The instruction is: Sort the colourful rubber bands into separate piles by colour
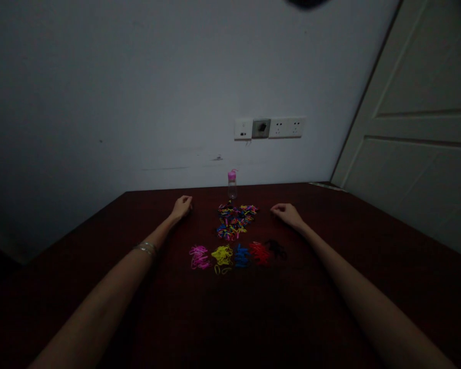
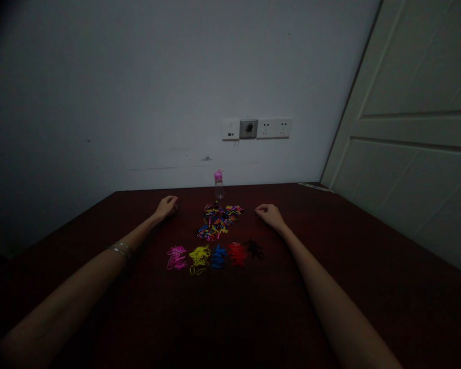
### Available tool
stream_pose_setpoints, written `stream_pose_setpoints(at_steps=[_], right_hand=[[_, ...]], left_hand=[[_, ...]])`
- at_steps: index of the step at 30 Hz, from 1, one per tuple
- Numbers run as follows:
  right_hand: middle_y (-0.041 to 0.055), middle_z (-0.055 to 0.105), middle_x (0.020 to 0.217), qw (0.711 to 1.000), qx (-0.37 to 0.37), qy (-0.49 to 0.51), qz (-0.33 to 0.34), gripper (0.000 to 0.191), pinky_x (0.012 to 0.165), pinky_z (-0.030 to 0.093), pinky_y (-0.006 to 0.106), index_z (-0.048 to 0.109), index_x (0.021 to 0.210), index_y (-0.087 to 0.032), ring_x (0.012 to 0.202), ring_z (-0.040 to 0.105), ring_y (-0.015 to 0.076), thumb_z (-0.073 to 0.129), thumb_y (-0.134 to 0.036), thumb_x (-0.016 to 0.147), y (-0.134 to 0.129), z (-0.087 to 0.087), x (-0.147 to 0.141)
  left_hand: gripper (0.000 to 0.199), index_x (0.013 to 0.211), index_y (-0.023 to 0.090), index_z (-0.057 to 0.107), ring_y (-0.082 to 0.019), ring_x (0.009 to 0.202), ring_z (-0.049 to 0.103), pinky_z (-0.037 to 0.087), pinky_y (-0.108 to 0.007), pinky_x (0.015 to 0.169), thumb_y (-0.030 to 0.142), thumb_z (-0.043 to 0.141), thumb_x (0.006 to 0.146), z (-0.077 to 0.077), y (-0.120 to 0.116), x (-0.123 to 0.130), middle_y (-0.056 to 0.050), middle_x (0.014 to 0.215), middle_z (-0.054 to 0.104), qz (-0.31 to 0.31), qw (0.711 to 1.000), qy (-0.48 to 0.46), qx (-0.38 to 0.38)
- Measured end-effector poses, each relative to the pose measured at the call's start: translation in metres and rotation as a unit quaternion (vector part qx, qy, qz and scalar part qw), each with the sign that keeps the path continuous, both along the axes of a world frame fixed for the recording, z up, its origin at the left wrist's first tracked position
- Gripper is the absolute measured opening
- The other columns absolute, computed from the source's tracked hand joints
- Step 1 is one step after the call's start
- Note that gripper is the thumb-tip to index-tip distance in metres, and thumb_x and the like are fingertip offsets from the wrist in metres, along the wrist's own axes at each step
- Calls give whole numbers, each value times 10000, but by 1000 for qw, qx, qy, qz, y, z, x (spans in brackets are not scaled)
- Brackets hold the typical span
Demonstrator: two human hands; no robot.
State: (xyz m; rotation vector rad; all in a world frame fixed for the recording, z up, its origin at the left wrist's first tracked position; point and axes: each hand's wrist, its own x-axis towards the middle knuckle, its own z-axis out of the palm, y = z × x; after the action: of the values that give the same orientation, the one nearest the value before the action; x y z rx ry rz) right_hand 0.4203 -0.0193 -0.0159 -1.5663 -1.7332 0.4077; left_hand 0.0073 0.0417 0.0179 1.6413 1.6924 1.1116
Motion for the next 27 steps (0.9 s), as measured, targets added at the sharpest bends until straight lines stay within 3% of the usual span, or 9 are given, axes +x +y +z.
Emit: stream_pose_setpoints(at_steps=[7, 13, 18, 27], right_hand=[[35, 677, 706, 998, -44, 15, 35, 232, 616, 435, 233, 686, 755, -161, 660, 591, 159, 540, -315, 662, -4, 10, -8], [24, 675, 724, 969, -119, 45, 214, 184, 676, 439, 246, 681, 703, -164, 690, 585, 146, 581, -299, 627, -16, 33, -35], [19, 656, 684, 943, -160, 11, 293, 188, 615, 416, 232, 689, 720, -156, 635, 557, 126, 592, -287, 628, -29, 46, -60], [6, 575, 637, 944, -152, -83, 281, 272, 503, 359, 212, 633, 778, -113, 550, 489, 97, 639, -332, 617, -43, 50, -91]], left_hand=[[244, 884, 133, 526, -56, 337, 339, 262, -165, 344, 287, 373, 772, -9, 1, -2, 47, 495, 457, 55, 992, -101, 54], [252, 894, 132, 516, -55, 339, 336, 261, -164, 341, 279, 358, 766, -10, -1, -6, 51, 491, 443, 63, 984, -147, 73], [243, 875, 131, 530, -60, 333, 334, 251, -170, 337, 288, 389, 755, -11, -4, -4, 50, 476, 442, 38, 986, -143, 77], [283, 917, 137, 541, -75, 346, 368, 251, -170, 340, 321, 420, 740, -19, 2, -6, 46, 480, 471, 29, 990, -106, 87]])
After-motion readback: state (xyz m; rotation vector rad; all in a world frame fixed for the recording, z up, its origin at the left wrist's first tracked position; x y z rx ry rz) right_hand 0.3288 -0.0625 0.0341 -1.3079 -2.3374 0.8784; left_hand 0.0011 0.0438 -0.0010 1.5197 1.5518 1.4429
